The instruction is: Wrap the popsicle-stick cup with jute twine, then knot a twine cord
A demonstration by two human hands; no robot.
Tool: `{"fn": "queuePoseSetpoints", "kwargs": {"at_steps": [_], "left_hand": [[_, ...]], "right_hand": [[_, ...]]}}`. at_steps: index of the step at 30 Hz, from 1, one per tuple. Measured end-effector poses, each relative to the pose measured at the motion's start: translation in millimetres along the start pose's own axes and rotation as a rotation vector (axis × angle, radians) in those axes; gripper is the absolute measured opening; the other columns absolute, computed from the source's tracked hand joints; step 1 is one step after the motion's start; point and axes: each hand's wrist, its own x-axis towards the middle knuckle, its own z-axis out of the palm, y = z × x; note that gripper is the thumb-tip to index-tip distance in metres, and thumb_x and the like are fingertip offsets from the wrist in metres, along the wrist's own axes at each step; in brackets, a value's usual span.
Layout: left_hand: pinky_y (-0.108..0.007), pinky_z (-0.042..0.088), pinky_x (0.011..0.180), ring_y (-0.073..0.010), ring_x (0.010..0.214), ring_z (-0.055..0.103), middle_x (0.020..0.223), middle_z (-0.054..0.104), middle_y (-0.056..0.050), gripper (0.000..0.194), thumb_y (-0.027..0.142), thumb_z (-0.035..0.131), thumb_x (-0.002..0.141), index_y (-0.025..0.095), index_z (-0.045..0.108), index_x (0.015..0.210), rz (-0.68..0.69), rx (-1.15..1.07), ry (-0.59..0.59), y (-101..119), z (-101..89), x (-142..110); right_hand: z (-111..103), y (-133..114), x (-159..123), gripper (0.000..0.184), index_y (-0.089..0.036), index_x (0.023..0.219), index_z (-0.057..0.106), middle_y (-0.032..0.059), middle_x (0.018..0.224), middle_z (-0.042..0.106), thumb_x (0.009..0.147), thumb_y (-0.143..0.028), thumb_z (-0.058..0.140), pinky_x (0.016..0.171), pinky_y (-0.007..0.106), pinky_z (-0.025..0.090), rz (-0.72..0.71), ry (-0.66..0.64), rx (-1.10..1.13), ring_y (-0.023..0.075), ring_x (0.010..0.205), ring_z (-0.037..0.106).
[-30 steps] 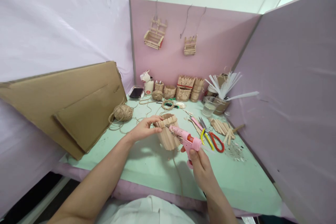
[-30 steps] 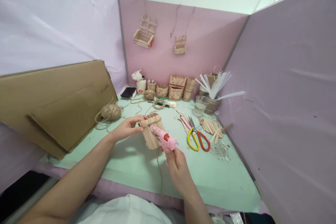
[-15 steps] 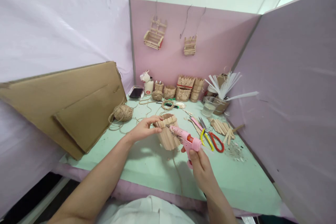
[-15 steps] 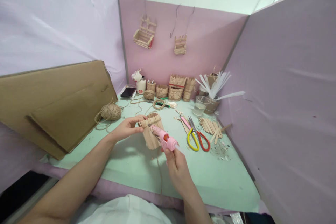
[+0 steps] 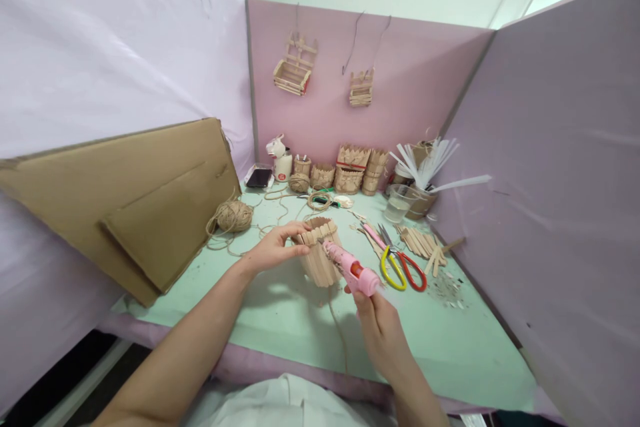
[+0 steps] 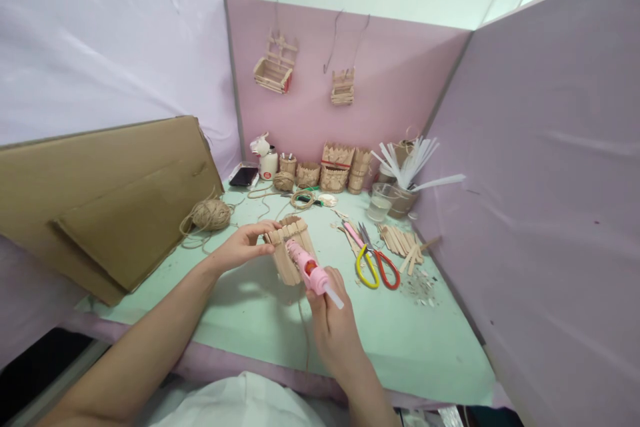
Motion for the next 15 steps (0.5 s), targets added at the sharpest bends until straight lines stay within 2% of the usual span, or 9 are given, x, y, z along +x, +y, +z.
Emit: {"fn": "queuePoseSetpoints", "kwargs": {"at_steps": [5, 11, 15], "left_hand": [[-0.034, 0.039, 0.094, -0.0228, 0.109, 0.05, 0.11, 0.059, -0.009, 0.031, 0.044, 0.063, 0.075, 0.015, 0.066, 0.086, 0.006, 0.056, 0.023, 8.0, 4.0, -1.3], [-0.034, 0.04, 0.092, -0.0225, 0.105, 0.051, 0.108, 0.06, -0.008, 0.032, 0.046, 0.063, 0.074, 0.016, 0.065, 0.085, -0.011, 0.088, 0.062, 11.2, 8.7, -2.0], [-0.033, 0.04, 0.091, -0.0223, 0.103, 0.052, 0.108, 0.061, -0.009, 0.032, 0.045, 0.064, 0.072, 0.016, 0.064, 0.086, -0.02, 0.066, 0.084, 9.0, 9.6, -1.3]], "right_hand": [[-0.1, -3.7, -1.3, 0.024, -0.021, 0.085, 0.05, 0.0048, 0.086, 0.053, 0.094, -0.032, 0.031, 0.07, 0.031, 0.041, -0.048, -0.041, -0.084, 0.0177, 0.079, 0.048], [-2.0, -10.4, -5.2, 0.021, -0.021, 0.086, 0.047, 0.0041, 0.083, 0.05, 0.094, -0.031, 0.031, 0.068, 0.03, 0.039, -0.035, -0.046, -0.178, 0.0179, 0.077, 0.045], [-13.3, -18.4, -10.4, 0.021, -0.021, 0.088, 0.049, 0.0042, 0.084, 0.051, 0.094, -0.031, 0.031, 0.068, 0.03, 0.04, -0.046, -0.023, -0.202, 0.0177, 0.077, 0.047]]}}
